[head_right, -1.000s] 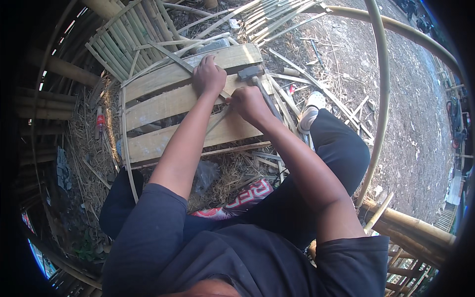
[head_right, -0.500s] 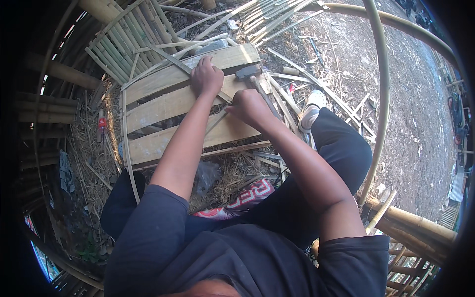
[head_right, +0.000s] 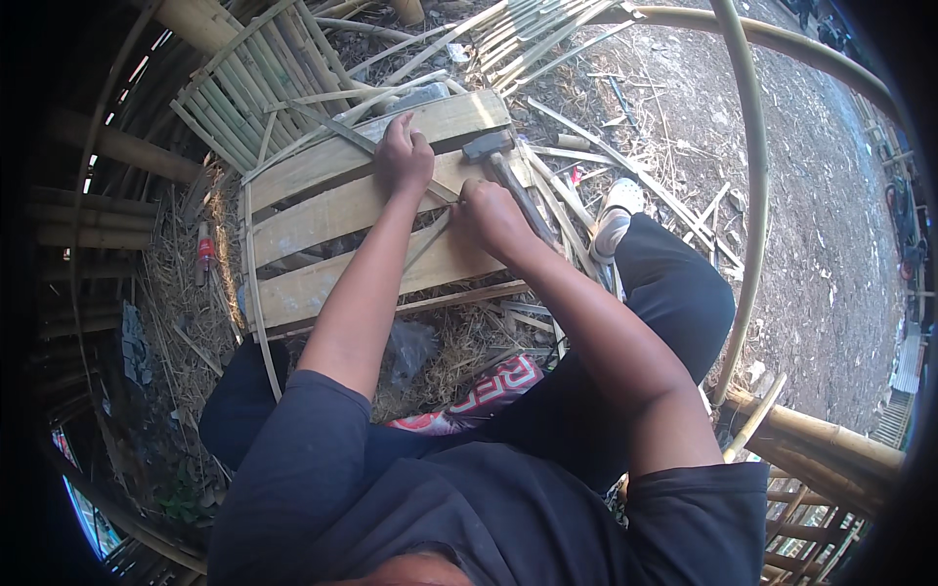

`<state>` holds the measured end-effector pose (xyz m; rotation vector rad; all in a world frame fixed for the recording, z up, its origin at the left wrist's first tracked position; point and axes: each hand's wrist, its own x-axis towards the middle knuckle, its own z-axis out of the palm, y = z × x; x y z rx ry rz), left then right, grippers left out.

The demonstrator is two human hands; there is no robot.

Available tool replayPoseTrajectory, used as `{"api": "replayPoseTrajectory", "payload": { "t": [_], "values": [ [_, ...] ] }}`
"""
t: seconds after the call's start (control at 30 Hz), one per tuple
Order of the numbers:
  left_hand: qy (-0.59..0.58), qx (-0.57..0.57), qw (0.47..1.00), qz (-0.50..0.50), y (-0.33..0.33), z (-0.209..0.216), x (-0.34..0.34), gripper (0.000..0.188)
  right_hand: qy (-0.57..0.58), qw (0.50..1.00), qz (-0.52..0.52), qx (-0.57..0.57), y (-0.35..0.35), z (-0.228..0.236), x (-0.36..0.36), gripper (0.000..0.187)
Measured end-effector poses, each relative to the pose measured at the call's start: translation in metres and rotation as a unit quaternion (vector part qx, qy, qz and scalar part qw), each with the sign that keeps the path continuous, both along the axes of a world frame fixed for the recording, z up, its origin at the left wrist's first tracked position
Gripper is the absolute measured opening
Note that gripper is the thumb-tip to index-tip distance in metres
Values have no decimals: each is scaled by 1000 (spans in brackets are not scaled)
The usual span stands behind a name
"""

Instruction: The person positions a bamboo strip across a wooden crate and secures it by driving nails into the wood using a hammer.

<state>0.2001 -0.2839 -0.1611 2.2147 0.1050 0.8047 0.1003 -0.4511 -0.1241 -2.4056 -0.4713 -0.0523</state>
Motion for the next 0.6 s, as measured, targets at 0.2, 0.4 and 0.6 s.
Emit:
{"api": "replayPoseTrajectory", "payload": {
  "t": [0.2, 0.4, 0.6],
  "values": [
    [-10, -42, 997, -60, -1, 1, 0, 40, 7, 1000, -9, 8, -1, -2, 1, 27],
    [44, 0, 997, -70, -1, 10, -8, 44, 20, 997, -35, -70, -3, 22, -10, 31],
    [101, 37, 991, -74, -2, 20, -11, 48, 74, 988, -46, -128, -1, 31, -13, 41]
  ]
}}
